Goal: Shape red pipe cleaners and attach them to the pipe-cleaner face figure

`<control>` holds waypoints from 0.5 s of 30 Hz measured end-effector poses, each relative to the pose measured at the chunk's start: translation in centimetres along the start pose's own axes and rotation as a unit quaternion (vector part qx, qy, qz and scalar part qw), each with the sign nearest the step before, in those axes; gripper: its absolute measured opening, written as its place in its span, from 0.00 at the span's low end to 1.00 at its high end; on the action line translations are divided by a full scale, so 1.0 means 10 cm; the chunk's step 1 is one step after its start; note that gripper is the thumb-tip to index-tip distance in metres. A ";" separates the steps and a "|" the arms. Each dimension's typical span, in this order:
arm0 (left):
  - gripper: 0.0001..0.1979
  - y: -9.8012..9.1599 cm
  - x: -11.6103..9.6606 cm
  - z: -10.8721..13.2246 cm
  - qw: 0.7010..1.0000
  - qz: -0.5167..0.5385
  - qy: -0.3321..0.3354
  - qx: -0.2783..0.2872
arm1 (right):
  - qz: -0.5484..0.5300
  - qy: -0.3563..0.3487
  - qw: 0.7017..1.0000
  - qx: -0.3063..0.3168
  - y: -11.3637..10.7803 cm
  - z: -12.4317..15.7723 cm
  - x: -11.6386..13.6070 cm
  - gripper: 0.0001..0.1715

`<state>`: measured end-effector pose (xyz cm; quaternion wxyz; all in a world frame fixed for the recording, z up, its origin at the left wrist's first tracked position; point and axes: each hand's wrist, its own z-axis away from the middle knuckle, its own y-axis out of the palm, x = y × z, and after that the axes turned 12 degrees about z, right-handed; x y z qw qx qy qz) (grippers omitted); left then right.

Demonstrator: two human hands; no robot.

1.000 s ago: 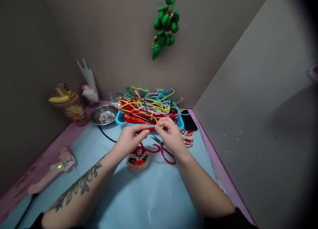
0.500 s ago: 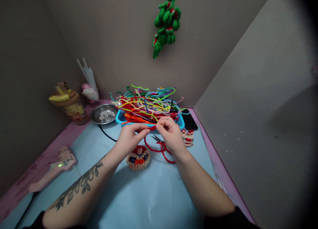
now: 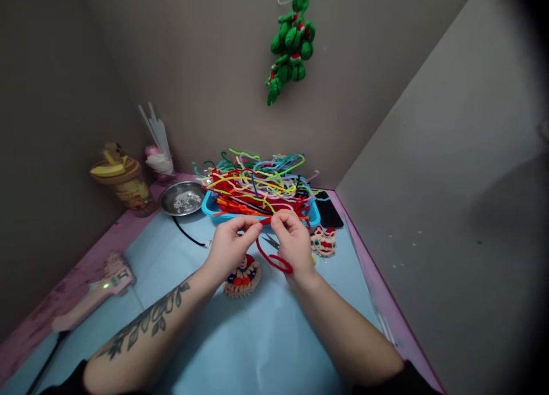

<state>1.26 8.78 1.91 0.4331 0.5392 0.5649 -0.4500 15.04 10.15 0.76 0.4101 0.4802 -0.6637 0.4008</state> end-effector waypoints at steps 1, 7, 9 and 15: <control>0.10 0.00 -0.01 0.00 1.000 -0.002 0.003 -0.009 | -0.012 0.012 1.000 -0.003 0.02 0.02 -0.01 0.10; 0.09 -0.05 -0.07 -0.04 0.999 -0.029 0.013 -0.021 | -0.121 0.130 0.983 0.052 0.10 0.04 -0.13 0.11; 0.09 -0.09 -0.08 -0.07 0.999 -0.035 0.016 -0.011 | -0.162 0.186 0.967 0.072 0.13 0.03 -0.16 0.13; 0.09 -0.16 -0.07 -0.12 0.999 -0.036 0.023 -0.011 | -0.191 0.207 0.954 0.099 0.17 0.04 -0.16 0.13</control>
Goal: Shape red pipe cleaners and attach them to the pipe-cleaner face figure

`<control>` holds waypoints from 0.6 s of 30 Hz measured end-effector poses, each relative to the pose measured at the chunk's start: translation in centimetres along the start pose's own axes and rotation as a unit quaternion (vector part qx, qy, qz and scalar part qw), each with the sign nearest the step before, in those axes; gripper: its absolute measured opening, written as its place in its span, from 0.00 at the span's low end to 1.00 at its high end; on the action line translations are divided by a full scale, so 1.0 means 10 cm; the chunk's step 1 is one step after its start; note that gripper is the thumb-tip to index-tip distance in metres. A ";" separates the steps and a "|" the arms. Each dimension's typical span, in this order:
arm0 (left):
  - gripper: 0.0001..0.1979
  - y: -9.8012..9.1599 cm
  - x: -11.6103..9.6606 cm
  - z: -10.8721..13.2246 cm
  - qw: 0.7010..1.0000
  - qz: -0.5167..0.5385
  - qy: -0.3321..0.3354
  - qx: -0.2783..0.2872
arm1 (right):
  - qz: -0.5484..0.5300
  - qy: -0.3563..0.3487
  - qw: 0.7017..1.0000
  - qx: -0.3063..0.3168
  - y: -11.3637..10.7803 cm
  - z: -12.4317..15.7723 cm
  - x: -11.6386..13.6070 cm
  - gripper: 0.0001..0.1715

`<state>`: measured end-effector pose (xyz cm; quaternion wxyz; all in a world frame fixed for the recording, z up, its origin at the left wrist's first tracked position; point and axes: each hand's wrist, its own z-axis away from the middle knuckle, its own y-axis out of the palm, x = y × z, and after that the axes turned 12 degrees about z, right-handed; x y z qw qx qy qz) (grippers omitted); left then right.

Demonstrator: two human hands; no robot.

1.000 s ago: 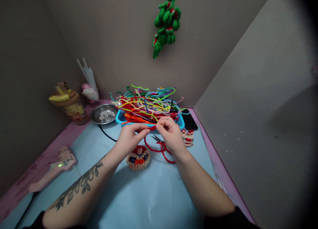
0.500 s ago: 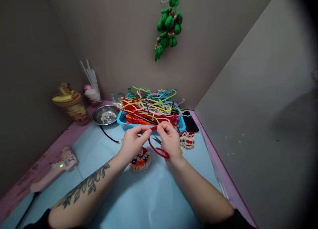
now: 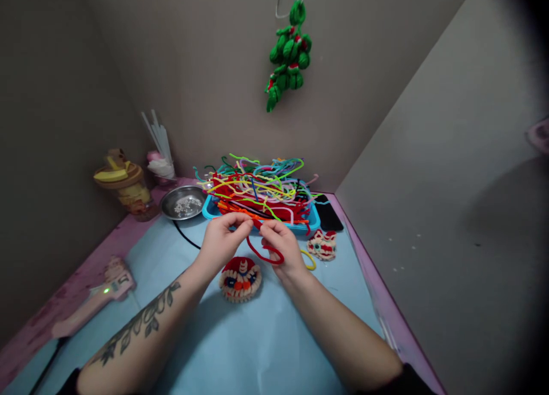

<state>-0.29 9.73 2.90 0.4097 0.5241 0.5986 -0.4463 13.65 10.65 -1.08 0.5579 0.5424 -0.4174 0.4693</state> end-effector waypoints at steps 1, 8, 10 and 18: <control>0.09 0.00 0.01 0.00 1.000 0.003 -0.006 0.000 | 0.005 -0.005 1.000 0.004 0.00 0.00 0.00 0.12; 0.11 0.00 0.09 -0.03 0.991 0.112 -0.066 0.017 | 0.032 -0.032 0.998 0.042 0.00 0.00 -0.04 0.11; 0.11 0.01 0.10 -0.04 0.987 0.143 -0.074 0.023 | 0.046 -0.042 0.997 0.047 0.00 -0.02 -0.05 0.10; 0.11 0.05 0.11 -0.02 0.980 0.178 -0.086 0.017 | 0.118 -0.093 0.987 0.049 -0.03 -0.05 -0.08 0.08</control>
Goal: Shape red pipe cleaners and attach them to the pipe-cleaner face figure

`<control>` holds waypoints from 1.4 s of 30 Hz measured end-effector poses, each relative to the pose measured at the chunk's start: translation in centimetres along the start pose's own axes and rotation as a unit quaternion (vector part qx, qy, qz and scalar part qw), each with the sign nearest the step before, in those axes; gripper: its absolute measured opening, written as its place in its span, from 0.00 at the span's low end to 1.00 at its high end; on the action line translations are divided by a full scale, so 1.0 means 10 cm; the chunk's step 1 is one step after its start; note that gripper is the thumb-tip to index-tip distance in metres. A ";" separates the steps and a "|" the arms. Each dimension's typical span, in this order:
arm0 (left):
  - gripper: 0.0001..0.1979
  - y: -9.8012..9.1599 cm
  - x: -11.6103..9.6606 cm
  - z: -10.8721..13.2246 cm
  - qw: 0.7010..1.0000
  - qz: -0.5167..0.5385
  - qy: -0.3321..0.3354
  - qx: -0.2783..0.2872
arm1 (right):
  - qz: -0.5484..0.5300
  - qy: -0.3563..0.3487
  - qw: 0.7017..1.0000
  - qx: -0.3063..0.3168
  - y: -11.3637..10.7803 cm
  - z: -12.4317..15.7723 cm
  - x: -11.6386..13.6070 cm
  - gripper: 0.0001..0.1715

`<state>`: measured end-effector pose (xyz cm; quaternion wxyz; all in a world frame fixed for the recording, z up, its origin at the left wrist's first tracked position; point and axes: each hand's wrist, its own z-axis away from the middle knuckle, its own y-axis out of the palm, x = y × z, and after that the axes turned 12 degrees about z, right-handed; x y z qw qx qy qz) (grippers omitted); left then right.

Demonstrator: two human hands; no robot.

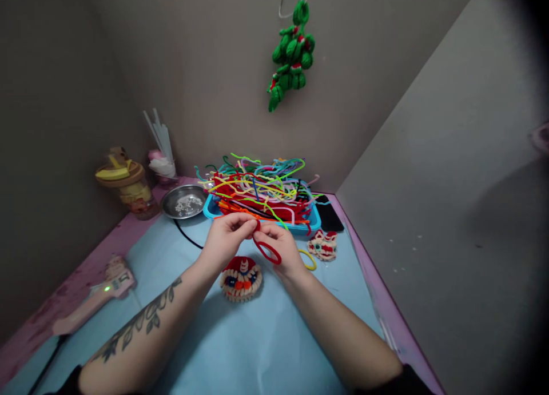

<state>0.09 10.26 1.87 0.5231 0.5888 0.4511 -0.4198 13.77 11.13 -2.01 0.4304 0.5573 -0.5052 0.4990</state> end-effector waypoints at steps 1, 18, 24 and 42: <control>0.11 0.00 0.00 0.00 1.000 0.001 0.000 -0.002 | 0.019 -0.009 1.000 0.001 -0.01 0.00 0.00 0.09; 0.15 -0.14 -0.05 -0.07 0.994 0.048 -0.079 0.052 | 0.064 -0.060 0.992 0.087 -0.09 0.04 0.21 0.13; 0.20 -0.23 0.01 -0.10 0.968 0.135 -0.169 0.130 | 0.037 -0.047 0.988 0.139 -0.10 0.07 0.24 0.14; 0.13 -0.08 0.03 -0.07 0.997 -0.024 -0.036 0.064 | 0.183 -0.108 0.976 -0.038 -0.06 0.08 0.23 0.10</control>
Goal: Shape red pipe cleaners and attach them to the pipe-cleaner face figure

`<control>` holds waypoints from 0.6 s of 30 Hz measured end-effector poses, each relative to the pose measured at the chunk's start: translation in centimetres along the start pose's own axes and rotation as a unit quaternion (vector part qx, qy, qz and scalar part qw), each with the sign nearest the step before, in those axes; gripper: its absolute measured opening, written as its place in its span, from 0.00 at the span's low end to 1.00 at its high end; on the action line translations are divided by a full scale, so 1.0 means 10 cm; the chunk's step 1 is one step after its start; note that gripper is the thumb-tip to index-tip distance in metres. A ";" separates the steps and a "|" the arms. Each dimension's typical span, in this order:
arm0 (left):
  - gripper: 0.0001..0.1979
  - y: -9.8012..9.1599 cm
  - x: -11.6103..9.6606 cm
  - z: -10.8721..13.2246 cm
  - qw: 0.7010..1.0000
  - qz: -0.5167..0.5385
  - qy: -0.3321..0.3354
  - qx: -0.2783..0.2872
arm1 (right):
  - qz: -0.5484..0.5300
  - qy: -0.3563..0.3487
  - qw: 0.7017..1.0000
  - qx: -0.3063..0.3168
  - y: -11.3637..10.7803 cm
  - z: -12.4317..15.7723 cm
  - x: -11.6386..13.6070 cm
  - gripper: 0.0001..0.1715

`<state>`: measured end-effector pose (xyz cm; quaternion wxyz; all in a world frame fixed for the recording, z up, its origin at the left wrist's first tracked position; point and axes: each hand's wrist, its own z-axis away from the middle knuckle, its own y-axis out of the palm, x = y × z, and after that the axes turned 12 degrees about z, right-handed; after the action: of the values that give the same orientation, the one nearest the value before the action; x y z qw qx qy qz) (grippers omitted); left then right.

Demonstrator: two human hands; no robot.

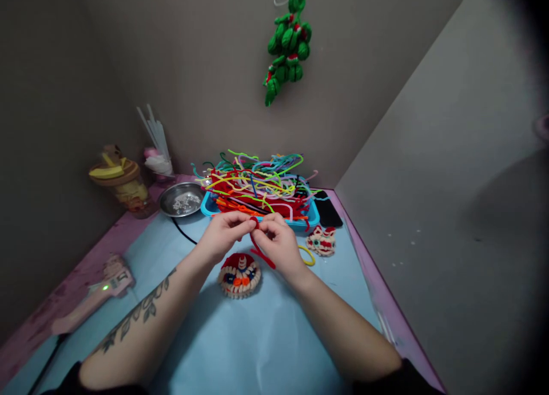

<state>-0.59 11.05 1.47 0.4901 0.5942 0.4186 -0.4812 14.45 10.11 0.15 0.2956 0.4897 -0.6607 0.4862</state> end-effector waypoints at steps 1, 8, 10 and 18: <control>0.13 0.00 0.01 0.00 1.000 0.004 0.002 -0.004 | -0.009 0.005 1.000 0.005 0.00 0.00 -0.01 0.09; 0.14 0.07 0.03 0.00 0.998 0.060 0.007 -0.028 | -0.130 0.052 0.988 0.068 -0.01 -0.06 -0.12 0.08; 0.15 0.08 0.04 0.01 0.997 0.070 0.003 -0.022 | -0.174 0.086 0.976 0.095 0.00 -0.07 -0.11 0.11; 0.13 0.11 0.06 0.01 0.997 0.064 0.002 -0.034 | -0.208 0.114 0.966 0.102 -0.01 -0.05 0.01 0.17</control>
<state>0.57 10.74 1.03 0.5392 0.6031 0.3971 -0.4334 14.52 10.59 0.44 0.4121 0.5851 -0.4531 0.5316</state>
